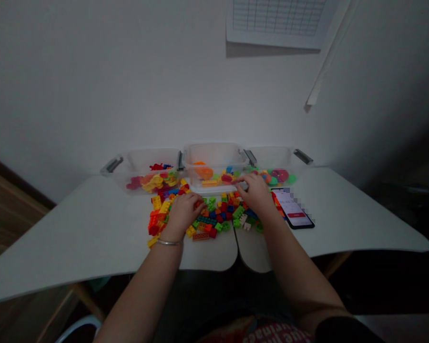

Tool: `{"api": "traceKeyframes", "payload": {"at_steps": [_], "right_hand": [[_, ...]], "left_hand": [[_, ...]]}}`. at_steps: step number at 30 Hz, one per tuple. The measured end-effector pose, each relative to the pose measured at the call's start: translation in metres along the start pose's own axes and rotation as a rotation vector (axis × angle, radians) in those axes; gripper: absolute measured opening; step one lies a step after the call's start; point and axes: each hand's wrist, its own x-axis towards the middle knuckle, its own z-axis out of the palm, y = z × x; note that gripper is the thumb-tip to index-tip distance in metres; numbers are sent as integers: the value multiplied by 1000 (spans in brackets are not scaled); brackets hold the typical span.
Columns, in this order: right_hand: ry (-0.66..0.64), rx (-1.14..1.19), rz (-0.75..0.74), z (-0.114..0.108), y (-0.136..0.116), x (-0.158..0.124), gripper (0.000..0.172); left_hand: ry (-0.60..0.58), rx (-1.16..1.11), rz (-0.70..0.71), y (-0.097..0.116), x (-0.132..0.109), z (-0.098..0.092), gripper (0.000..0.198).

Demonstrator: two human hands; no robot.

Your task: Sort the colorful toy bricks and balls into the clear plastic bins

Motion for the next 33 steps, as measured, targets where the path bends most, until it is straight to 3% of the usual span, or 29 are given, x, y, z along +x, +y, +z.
{"api": "traceKeyframes", "payload": {"at_steps": [6,19,24,33], "right_hand": [[-190,-149,60,16,9,-27,21],[-263,-142,48,22,11,-28,18],[-204,-40,59,24,14,-29,25],[-18,304,164,27,22,-23,20]], "left_hand": [[-1,12,15,0,0,0,20],[25,-22,22,-2,0,3,17],[31,-23,26,-4,0,6,17],[31,-1,27,-3,-1,4,16]]}}
